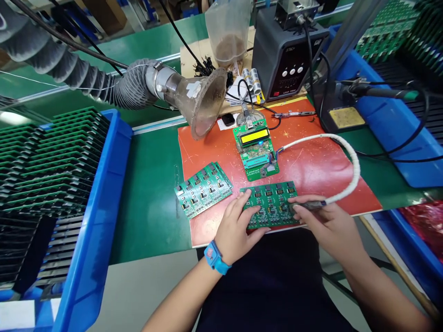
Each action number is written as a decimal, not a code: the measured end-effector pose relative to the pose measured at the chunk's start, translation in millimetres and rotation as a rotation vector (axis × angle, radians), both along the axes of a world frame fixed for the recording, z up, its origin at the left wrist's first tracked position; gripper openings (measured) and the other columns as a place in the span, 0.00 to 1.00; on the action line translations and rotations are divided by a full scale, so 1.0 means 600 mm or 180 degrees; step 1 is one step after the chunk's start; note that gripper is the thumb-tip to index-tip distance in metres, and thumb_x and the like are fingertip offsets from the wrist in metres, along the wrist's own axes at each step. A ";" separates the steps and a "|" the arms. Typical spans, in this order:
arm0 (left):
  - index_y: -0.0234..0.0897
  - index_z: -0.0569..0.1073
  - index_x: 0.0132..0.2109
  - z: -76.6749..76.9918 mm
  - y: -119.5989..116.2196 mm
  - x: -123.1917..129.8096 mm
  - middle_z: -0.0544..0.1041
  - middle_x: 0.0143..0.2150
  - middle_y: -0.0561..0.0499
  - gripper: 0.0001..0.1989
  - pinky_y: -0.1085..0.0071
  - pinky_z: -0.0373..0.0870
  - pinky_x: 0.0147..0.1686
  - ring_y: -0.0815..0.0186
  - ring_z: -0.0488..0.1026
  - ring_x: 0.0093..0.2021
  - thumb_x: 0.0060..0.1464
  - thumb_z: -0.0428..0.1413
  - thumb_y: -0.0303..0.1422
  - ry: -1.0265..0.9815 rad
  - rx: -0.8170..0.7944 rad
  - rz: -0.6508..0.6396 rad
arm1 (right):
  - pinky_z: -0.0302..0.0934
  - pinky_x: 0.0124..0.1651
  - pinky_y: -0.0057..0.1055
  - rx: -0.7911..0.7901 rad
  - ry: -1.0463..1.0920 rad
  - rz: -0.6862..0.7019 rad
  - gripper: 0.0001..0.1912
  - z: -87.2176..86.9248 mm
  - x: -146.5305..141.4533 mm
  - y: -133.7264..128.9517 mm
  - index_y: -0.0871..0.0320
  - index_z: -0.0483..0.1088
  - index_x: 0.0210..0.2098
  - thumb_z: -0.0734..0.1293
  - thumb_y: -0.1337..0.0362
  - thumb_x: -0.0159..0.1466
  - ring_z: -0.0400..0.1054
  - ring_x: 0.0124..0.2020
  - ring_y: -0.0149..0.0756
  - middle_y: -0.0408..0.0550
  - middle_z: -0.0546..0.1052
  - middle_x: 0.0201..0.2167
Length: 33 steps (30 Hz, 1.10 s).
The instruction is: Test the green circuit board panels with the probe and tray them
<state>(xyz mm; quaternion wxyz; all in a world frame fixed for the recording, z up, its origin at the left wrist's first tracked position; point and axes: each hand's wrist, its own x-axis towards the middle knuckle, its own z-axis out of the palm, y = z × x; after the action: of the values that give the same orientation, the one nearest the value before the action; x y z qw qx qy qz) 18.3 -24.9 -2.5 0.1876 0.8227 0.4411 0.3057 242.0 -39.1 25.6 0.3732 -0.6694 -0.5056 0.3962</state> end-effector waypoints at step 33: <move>0.34 0.69 0.51 -0.003 0.000 0.002 0.66 0.63 0.34 0.23 0.48 0.69 0.58 0.48 0.65 0.63 0.51 0.65 0.37 -0.0170 -0.0014 0.0026 | 0.68 0.28 0.26 0.0499 -0.0749 0.0191 0.06 0.002 -0.047 0.012 0.55 0.75 0.35 0.67 0.60 0.62 0.75 0.24 0.33 0.43 0.81 0.27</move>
<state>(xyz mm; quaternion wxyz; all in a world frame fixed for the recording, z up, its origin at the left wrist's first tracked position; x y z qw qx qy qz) 19.2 -25.1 -4.2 0.1999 0.8120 0.4400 0.3273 213.9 -31.9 26.8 0.3504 -0.6646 -0.5950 0.2853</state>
